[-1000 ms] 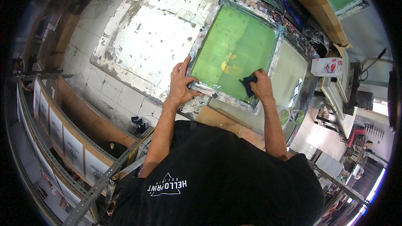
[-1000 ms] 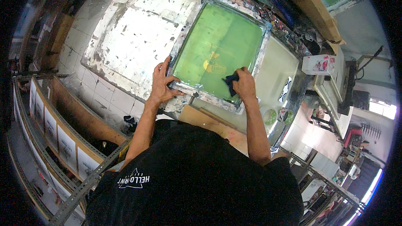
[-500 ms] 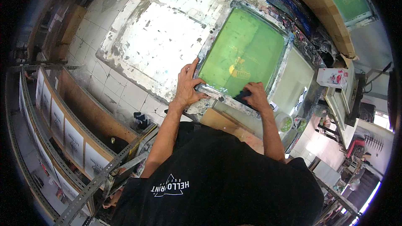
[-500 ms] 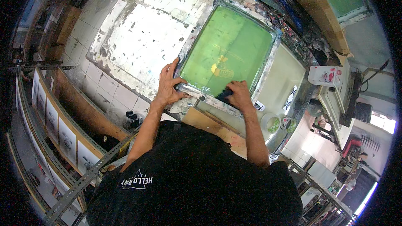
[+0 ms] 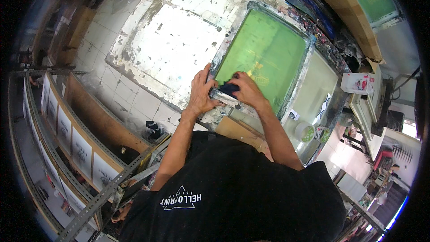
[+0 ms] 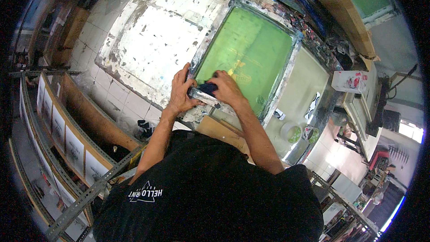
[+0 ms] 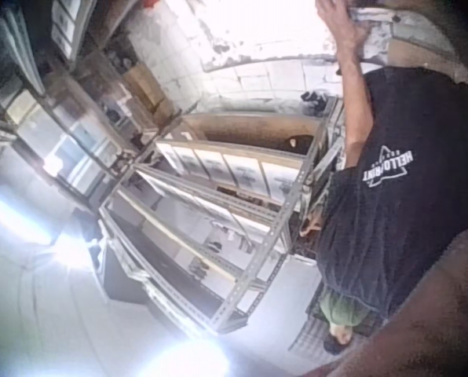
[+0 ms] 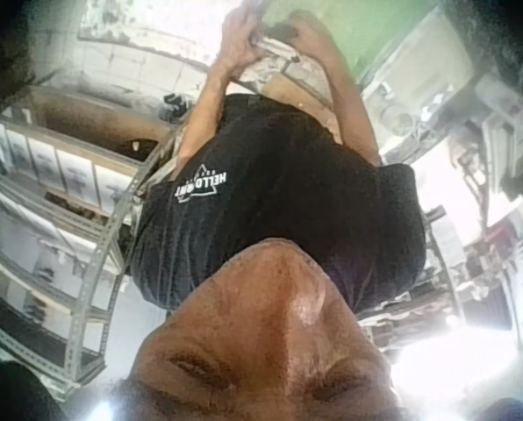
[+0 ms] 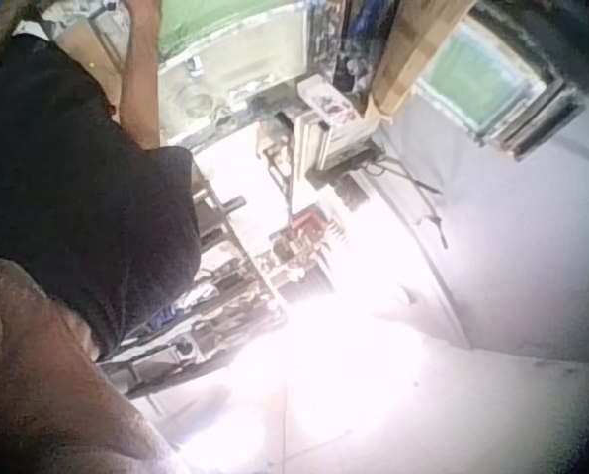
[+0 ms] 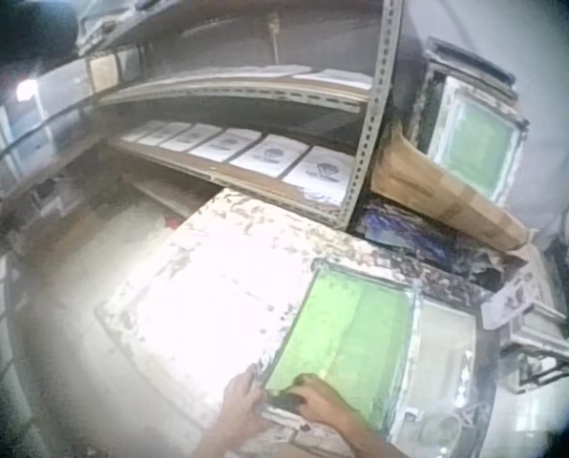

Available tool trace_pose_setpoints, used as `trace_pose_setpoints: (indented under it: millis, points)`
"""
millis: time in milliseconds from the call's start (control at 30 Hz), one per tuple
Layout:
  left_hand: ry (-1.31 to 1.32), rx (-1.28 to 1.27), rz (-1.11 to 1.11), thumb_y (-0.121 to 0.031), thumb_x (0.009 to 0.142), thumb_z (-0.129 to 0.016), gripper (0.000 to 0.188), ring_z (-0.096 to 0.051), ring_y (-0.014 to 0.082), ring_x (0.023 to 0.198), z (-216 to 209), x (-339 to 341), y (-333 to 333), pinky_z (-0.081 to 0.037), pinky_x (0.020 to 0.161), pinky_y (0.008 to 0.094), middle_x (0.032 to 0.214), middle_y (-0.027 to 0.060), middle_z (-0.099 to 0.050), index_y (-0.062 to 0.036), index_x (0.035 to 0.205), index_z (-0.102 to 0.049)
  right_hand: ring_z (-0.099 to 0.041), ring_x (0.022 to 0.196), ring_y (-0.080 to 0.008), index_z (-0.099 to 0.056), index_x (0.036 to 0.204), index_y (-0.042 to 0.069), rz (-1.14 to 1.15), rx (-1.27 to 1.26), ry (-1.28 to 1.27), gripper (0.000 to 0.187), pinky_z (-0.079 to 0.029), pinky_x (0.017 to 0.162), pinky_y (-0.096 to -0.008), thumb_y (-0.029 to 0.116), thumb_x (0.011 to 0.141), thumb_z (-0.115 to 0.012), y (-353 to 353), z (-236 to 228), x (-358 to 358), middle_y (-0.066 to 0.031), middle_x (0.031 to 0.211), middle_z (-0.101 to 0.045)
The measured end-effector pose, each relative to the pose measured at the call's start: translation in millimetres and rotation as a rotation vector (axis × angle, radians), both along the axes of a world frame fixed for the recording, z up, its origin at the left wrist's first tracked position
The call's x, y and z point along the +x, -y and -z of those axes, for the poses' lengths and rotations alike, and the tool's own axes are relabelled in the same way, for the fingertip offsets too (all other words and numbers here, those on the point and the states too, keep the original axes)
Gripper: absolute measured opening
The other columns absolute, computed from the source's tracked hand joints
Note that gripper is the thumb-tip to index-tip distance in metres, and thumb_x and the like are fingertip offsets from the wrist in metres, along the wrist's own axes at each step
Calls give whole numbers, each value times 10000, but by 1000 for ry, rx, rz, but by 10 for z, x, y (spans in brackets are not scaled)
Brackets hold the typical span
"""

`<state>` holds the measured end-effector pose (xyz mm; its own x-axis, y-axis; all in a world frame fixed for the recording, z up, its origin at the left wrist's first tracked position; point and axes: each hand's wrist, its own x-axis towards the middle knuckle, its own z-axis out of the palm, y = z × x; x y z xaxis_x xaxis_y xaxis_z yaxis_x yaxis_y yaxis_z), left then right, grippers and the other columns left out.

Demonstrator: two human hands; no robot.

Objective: The person cleans a green screen with a cloth and applies tape to its edges. They repeat this process on a second screen, wiping the surface and securing the borders with tape.

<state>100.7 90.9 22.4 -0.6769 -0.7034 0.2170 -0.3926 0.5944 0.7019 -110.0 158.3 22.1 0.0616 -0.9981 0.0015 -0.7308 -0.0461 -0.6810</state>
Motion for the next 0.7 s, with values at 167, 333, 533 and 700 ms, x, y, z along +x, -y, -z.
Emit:
trace_pose_setpoints:
  millis: [167,333,533,700]
  points:
    - [-32,2,-9,-327,403,-912,581,-350,447,1281,-2,6,-28,-319,1022,520,1518,222,-292,-83,849,-629,-495,1099,-336,-561,1101,61,76,357,-543,531,-383,880,-467,95,604,-746,-731,-196,-552,-141,1082,-557]
    - [-28,30,-18,-291,373,-921,578,-348,442,1286,-37,-15,-9,-320,1026,522,1515,219,-299,-80,831,-638,-508,1064,-338,-569,1058,49,223,502,-754,477,-394,861,-491,71,614,-745,-970,-286,-669,-131,1081,-551]
    - [-44,46,-4,-256,357,-923,556,-357,443,1272,-20,-34,-10,-329,1028,520,1510,212,-310,-70,800,-643,-582,983,-328,-570,1020,52,405,432,-787,406,-484,740,-475,27,643,-717,-852,-123,-828,-119,1032,-574]
    - [-48,43,-26,-241,339,-925,552,-357,452,1268,-49,-65,-17,-331,1030,524,1505,210,-314,-54,774,-642,-609,898,-351,-588,948,56,150,237,-533,335,-504,751,-451,-25,631,-657,-975,-187,-1075,-144,896,-595]
